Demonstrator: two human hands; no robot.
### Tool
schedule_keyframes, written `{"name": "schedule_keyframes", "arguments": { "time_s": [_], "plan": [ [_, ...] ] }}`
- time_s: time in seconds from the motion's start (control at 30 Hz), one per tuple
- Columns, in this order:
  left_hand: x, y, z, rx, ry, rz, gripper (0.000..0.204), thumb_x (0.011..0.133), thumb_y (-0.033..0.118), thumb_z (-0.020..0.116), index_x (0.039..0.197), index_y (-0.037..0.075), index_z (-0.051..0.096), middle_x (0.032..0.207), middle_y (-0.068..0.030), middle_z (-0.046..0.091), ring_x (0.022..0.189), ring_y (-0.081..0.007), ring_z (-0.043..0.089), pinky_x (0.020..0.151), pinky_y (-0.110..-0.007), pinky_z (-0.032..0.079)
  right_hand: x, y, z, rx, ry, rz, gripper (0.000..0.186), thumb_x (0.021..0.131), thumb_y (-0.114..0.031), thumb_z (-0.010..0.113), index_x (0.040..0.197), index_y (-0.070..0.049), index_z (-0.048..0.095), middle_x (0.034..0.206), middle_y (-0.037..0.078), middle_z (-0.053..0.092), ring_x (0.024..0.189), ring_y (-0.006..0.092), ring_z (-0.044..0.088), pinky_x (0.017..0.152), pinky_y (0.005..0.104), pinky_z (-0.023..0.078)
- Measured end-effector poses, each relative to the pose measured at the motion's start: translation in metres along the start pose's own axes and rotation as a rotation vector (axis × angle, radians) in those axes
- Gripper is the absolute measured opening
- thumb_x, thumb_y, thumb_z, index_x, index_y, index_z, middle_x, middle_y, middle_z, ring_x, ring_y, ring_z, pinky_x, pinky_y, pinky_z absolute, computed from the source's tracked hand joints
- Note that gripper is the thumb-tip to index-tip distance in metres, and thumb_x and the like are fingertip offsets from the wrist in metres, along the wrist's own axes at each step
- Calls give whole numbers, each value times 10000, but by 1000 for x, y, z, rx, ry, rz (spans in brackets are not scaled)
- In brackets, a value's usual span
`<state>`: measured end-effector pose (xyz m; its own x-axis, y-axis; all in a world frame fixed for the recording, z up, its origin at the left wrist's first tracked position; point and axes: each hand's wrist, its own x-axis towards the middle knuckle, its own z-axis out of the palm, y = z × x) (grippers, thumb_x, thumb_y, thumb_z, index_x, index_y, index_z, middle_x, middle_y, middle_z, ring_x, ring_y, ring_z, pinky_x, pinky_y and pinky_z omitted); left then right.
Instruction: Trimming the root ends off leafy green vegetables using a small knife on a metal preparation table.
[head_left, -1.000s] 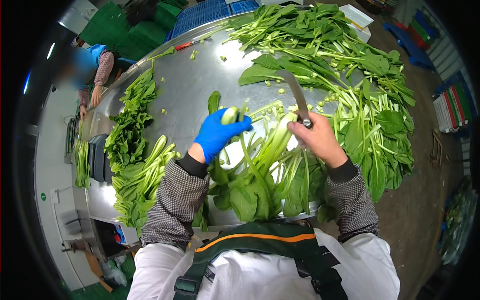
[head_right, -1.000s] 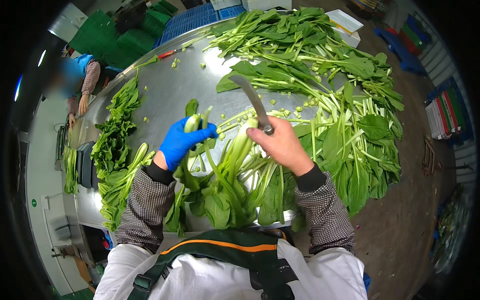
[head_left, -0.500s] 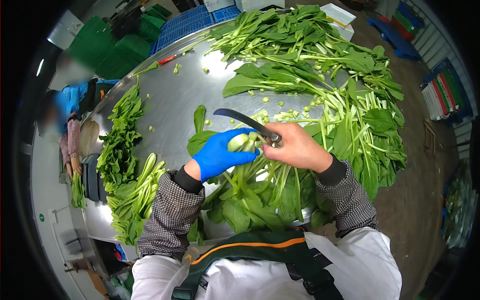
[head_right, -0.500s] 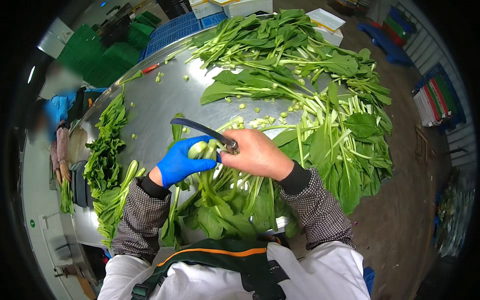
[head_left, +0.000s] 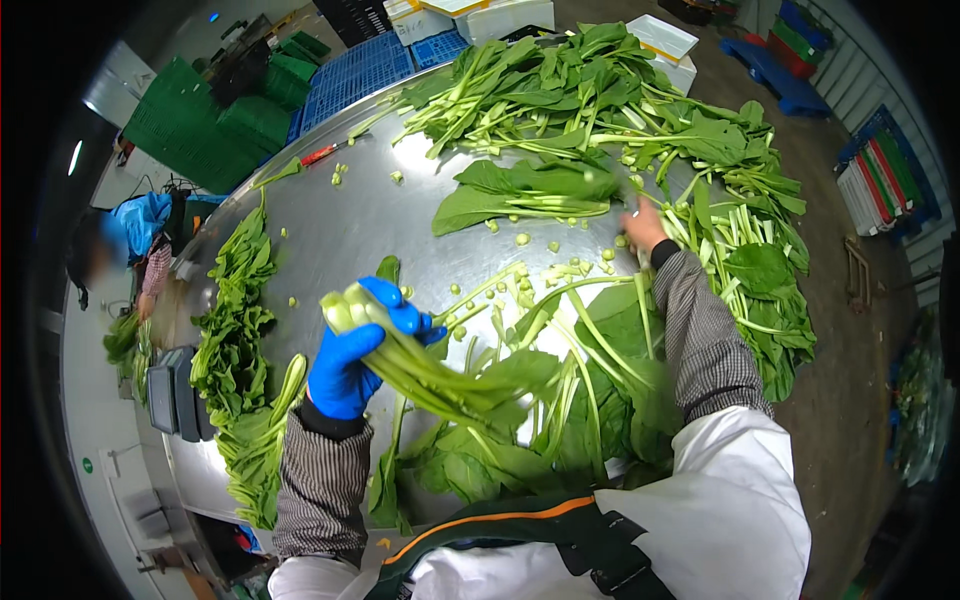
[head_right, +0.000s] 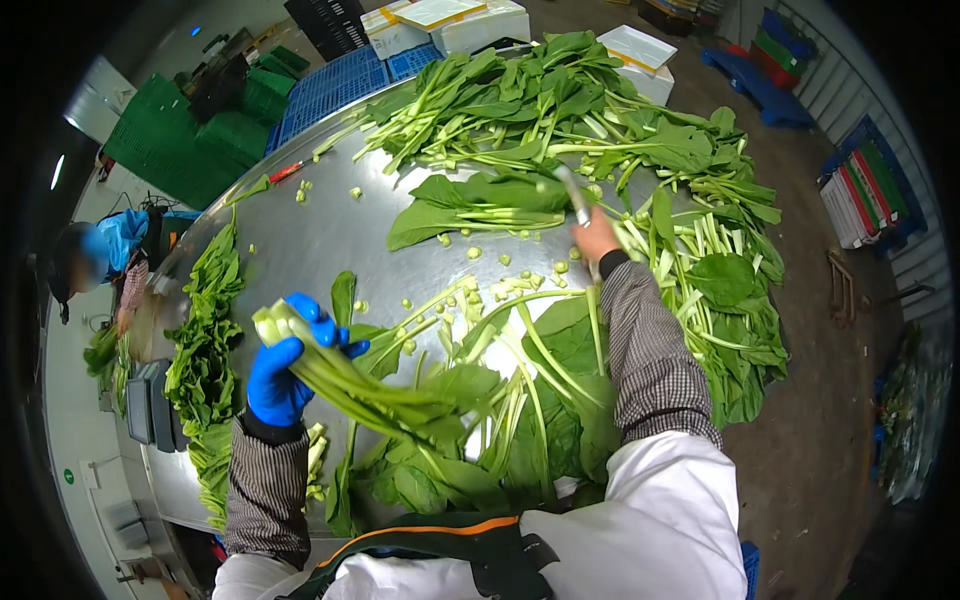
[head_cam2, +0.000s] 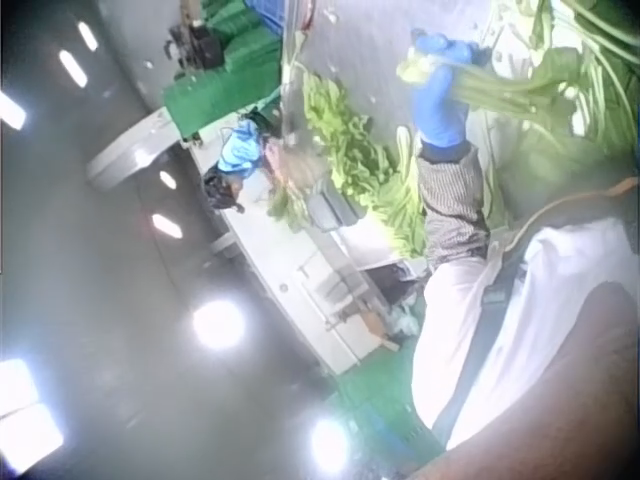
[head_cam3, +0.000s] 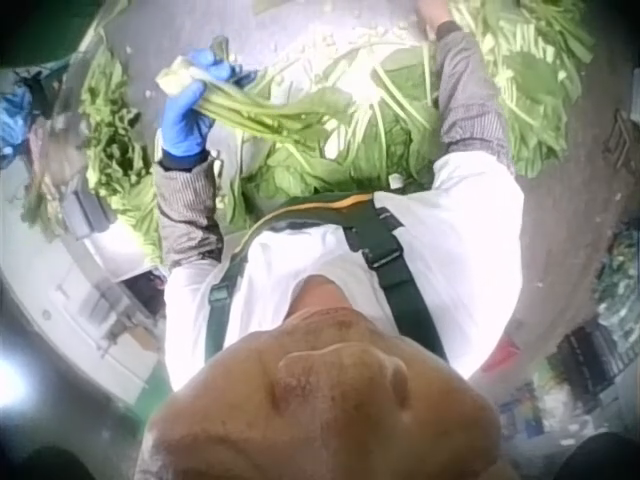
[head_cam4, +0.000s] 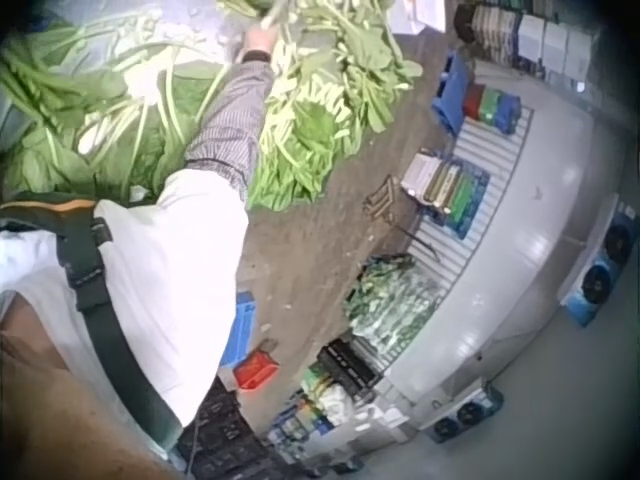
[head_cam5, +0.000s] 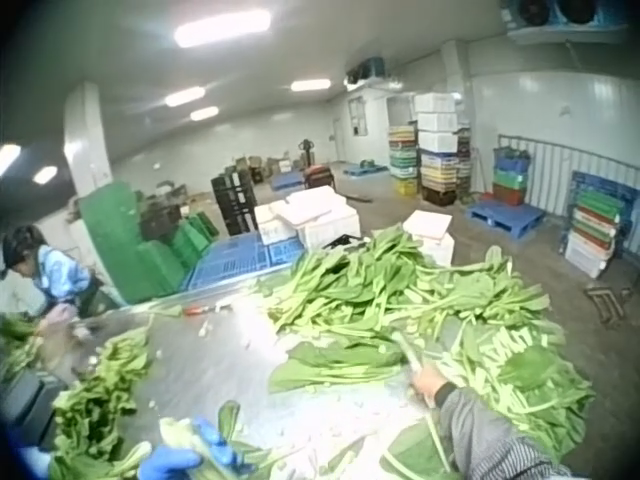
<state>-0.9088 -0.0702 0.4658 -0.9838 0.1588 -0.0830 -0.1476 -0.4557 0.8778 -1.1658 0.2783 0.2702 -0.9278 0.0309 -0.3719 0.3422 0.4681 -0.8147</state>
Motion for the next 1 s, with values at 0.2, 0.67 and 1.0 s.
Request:
{"name": "schedule_keyframes", "arguments": {
  "time_s": [0.2, 0.67, 1.0],
  "plan": [
    [10, 0, 9, 212, 69, -24, 599, 792, 243, 672, 1280, -36, 465, 900, -66, 572, 866, -183, 595, 938, -423, 512, 29, -8, 8, -206, 370, -425, 535, 798, -191, 622, 1281, -3, 487, 1090, 283, 627, 965, 421, 623, 857, 456, 489],
    [7, -14, 35, 1382, 181, 100, 572, 739, 22, 747, 1284, 90, 590, 957, -79, 701, 822, -151, 660, 804, -278, 517, -82, -37, 36, -519, 30, -530, 438, 728, -247, 745, 1105, -67, 610, 913, 178, 673, 874, 376, 637, 738, 433, 506],
    [27, -11, 74, 1296, 60, 187, 709, 697, 175, 836, 1344, 151, 547, 1095, -120, 679, 987, -208, 652, 889, -315, 490, -219, -111, -11, 206, -494, -486, 229, 813, -187, 760, 927, -16, 661, 691, -37, 553, 594, 51, 521, 550, 233, 421]
  ]
}}
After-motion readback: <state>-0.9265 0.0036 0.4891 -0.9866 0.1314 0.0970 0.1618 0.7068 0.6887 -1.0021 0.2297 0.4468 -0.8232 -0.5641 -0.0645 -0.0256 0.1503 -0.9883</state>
